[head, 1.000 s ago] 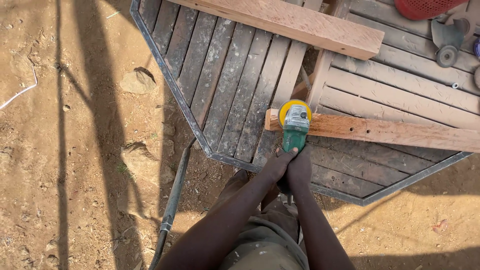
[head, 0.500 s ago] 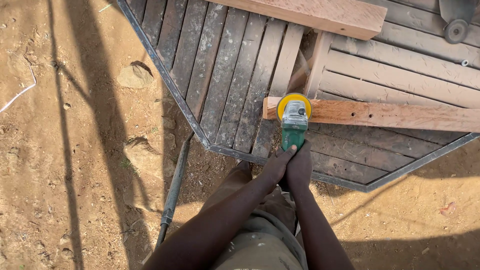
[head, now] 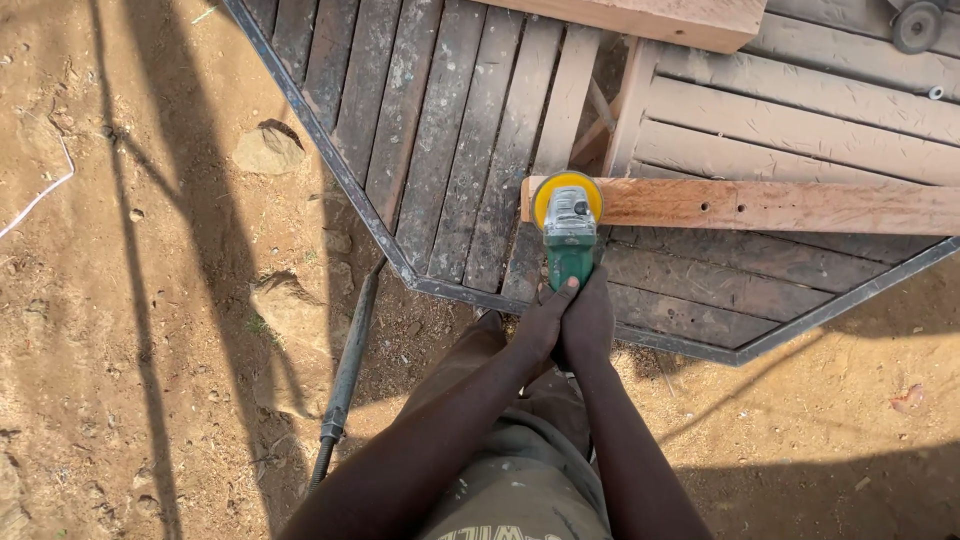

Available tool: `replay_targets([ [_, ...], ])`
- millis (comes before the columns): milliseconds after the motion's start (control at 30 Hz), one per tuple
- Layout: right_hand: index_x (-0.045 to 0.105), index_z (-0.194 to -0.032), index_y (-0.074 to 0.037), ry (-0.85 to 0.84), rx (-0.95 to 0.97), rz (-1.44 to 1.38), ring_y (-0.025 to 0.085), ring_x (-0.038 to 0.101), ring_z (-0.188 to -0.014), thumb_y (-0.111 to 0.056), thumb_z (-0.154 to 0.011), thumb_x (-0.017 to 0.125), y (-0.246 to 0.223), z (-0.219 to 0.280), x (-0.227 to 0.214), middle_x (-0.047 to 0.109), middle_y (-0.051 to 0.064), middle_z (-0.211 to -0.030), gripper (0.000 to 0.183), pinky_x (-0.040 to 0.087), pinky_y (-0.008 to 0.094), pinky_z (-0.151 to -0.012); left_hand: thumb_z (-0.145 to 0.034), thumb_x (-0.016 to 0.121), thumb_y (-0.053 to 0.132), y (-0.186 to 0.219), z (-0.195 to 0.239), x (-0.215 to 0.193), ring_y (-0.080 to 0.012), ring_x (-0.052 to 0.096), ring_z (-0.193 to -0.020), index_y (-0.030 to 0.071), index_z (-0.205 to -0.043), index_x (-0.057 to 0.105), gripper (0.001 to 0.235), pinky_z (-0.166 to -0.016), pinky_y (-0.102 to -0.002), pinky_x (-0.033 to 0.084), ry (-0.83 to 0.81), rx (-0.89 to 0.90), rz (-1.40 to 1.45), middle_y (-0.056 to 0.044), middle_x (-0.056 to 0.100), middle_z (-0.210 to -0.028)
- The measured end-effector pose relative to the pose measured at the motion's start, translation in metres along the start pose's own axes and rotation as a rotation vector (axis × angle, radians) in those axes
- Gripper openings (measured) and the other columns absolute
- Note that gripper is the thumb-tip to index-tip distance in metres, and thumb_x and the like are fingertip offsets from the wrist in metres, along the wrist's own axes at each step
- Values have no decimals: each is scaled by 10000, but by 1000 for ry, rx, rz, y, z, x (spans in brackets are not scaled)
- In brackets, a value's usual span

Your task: Sanding a wooden plank using an angle grinder with a sanding disc

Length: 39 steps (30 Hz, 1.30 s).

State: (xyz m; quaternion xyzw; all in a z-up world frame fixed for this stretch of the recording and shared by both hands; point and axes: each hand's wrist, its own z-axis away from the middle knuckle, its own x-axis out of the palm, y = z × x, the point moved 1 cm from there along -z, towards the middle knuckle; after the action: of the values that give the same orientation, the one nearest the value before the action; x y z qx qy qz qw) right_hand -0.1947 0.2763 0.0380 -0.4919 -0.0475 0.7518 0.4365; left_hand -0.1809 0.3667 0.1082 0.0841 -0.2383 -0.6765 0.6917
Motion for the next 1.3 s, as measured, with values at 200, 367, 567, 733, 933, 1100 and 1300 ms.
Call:
replay_targets([
  [200,425,-1339,-83,45,10,-35,495,671,-1115,-393,-947,691,-31,27,-32,661,246,-1115,566,541,635,-949,-742,693,876,-24,-29,4,-448,398,-1476,57,-1580,382,1213,-1204,-642,348,-12,12,-41,-286,435,-1558],
  [367,420,-1367,-86,-16,-32,12,505,660,-1135,-417,-921,719,-30,24,-20,661,252,-1141,632,539,645,-955,-758,681,876,-24,-30,-5,-446,399,-1476,69,-1585,380,1194,-1207,-637,338,15,20,-28,-280,436,-1560],
  [567,430,-1376,-73,-26,-3,17,514,659,-1135,-387,-944,664,-39,44,-39,668,269,-1150,583,534,658,-954,-787,660,877,-42,-21,0,-442,401,-1475,91,-1595,379,1162,-1211,-629,323,11,-5,-24,-272,438,-1564],
  [733,431,-1348,-84,-34,7,3,492,673,-1118,-377,-978,617,-35,44,-35,666,251,-1128,508,542,631,-951,-787,662,889,-59,-25,-2,-470,382,-1480,78,-1607,367,1191,-1207,-639,323,11,-6,7,-299,422,-1568],
  [933,455,-1366,-118,-67,21,65,467,671,-1137,-503,-888,739,-29,41,-52,691,222,-1117,676,549,623,-956,-794,661,877,-39,-13,16,-467,347,-1498,73,-1635,281,1224,-1224,-649,299,15,-10,54,-291,367,-1605],
  [1100,436,-1246,-85,51,175,-153,507,636,-1155,-396,-964,630,-9,33,-83,648,255,-1119,462,492,640,-990,-744,633,916,-34,-34,68,-438,428,-1458,75,-1612,340,1244,-1186,-625,367,-180,29,-150,-267,473,-1537],
  [1300,417,-1199,-133,167,193,-125,455,646,-1159,-418,-960,718,70,-5,-87,666,210,-1123,478,497,611,-981,-764,614,874,-28,-39,90,-433,451,-1448,59,-1556,448,1148,-1184,-588,377,-197,52,-217,-271,529,-1487],
])
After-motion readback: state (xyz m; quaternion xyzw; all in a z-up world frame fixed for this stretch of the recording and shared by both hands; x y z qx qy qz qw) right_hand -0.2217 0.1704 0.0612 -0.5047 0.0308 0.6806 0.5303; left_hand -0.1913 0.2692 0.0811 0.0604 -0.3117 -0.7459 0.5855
